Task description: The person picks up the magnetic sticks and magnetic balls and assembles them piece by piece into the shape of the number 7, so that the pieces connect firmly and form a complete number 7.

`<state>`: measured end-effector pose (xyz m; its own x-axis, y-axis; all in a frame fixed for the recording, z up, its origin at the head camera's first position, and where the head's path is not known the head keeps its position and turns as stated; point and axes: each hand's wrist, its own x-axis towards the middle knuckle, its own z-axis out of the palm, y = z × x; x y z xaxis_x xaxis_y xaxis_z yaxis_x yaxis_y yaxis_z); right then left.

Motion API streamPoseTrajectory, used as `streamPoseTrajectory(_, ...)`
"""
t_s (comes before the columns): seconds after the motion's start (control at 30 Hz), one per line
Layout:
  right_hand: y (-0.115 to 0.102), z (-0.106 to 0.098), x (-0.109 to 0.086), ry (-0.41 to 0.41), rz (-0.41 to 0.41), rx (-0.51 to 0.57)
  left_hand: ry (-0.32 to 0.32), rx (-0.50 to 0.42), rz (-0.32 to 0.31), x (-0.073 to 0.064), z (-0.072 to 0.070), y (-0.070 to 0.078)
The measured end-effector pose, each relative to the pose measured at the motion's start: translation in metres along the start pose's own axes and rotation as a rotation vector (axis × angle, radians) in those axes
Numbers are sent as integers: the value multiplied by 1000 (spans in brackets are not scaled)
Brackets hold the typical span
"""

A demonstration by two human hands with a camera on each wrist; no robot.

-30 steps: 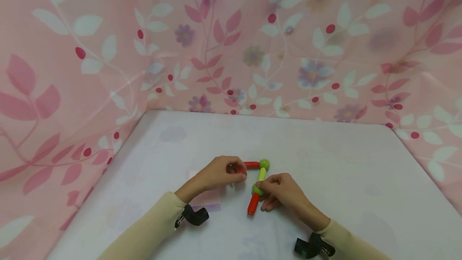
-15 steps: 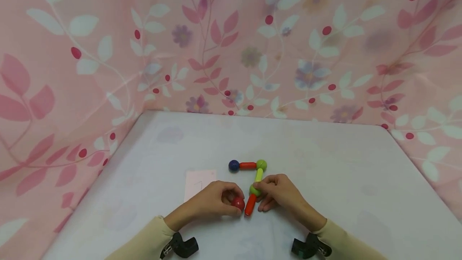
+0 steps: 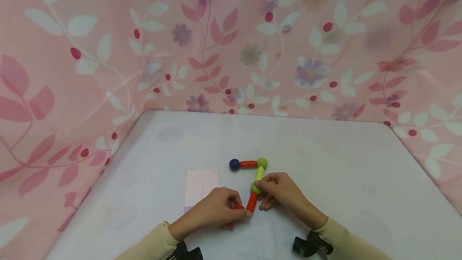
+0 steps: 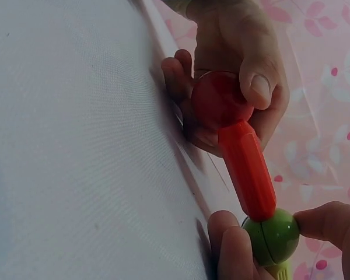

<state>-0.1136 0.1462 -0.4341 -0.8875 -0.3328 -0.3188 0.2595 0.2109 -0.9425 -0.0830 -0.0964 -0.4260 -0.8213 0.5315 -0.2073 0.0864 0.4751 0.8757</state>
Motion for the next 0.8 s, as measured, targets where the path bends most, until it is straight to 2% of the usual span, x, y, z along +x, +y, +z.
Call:
streamPoseTrajectory(0.17,-1,0,0,-2,-5,4,8,-37,-25,0,3,2)
streamPoseTrajectory(0.47,-2,1,-1,7,-2,-4,-20,-151,-51,-4,9,6)
streamPoseTrajectory(0.63,-1,0,0,8,-2,-7,-33,-151,-19,-4,13,5)
streamPoseTrajectory(0.8,-1,0,0,6,0,-8,-35,-95,-1,-4,14,5)
